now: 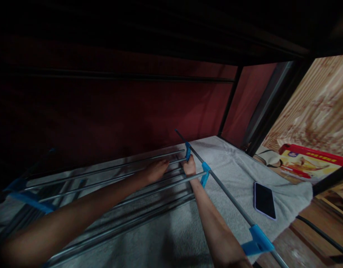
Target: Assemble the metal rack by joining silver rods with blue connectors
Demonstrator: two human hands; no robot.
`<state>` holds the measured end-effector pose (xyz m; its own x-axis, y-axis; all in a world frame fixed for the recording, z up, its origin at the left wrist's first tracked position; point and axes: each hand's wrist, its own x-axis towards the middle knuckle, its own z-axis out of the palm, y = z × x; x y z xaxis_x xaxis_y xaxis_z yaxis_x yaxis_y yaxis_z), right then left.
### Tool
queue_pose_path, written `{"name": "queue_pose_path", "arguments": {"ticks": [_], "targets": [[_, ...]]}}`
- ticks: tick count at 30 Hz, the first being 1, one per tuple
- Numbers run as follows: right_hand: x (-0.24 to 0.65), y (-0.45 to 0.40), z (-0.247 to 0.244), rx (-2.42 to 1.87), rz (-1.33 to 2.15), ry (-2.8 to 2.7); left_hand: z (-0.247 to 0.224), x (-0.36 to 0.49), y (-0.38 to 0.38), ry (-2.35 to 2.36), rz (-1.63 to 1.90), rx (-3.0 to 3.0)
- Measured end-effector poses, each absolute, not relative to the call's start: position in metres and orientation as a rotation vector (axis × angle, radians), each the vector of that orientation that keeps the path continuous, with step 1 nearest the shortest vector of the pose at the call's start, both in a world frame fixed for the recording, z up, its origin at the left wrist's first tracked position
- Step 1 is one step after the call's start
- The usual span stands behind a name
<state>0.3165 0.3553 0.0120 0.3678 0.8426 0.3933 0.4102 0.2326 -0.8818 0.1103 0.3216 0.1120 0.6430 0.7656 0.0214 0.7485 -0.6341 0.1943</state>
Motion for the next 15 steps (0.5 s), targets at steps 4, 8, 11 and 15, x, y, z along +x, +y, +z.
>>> {"name": "queue_pose_path", "arguments": {"ticks": [4,8,11,15], "targets": [[0.315,0.356,0.031,-1.322,0.418,-1.133,0.136,0.107,0.313,1.214,0.283,2.923],[0.313,0.358,0.049,-1.268,0.384,-1.137,0.143,0.106,0.329,1.459,0.347,2.745],[0.314,0.358,0.055,-1.298,0.362,-1.152,0.137,0.107,0.342,1.477,0.309,2.57],[0.315,0.358,0.057,-1.31,0.349,-1.17,0.132,0.108,0.347,1.445,0.313,2.519]]}}
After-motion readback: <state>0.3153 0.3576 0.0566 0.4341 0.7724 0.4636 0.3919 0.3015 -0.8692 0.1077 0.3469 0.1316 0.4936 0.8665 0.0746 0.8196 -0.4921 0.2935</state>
